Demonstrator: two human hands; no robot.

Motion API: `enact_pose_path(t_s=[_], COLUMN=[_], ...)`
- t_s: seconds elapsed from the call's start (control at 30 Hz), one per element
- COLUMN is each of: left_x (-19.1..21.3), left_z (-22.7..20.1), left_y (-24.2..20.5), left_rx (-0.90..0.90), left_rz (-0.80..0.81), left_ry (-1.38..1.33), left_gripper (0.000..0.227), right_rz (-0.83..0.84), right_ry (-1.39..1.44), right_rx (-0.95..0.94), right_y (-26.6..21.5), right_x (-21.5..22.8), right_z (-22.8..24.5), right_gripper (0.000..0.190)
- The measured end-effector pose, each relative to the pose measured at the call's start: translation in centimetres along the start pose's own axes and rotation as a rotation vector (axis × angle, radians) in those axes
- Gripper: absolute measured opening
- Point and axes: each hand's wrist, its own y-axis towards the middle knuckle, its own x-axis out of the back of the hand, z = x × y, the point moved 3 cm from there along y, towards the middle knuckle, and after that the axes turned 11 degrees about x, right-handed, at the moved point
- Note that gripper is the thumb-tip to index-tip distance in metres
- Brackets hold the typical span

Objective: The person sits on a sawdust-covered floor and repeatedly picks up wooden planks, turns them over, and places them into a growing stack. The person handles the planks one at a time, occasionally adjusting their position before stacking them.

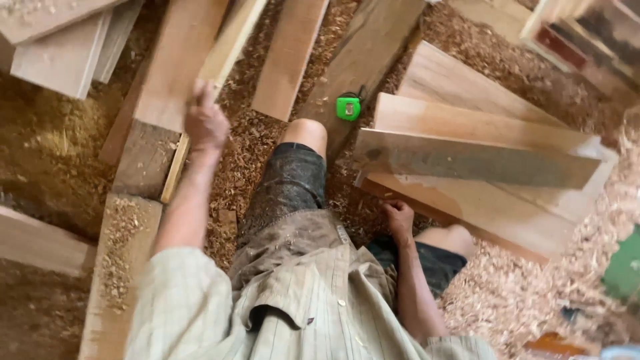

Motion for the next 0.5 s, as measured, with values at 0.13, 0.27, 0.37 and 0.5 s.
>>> enact_pose_path(t_s=[0.13,0.27,0.37,0.5], left_x=[2.9,4.8,0.0,0.1], left_z=[-2.2,-12.3,-12.4,-12.0], left_y=[-2.8,-11.5,-17.8,-18.0], left_rx=[-0.137,-0.149,0.085,0.152], left_rz=[0.092,0.460,0.529,0.609], left_ry=[0.037,-0.246,0.029,0.055], left_gripper=[0.046,0.058,0.109,0.107], right_rz=[-0.021,-0.048,-0.015,0.061], right_ry=[-0.035,-0.036,0.001,0.107], right_rx=[0.018,0.039,-0.021,-0.051], right_y=[0.4,1.1,0.2,-2.8], right_x=[0.2,-0.1,0.0,0.0], right_z=[-0.1,-1.7,-0.5,2.6], right_gripper=[0.024,0.028,0.027,0.036])
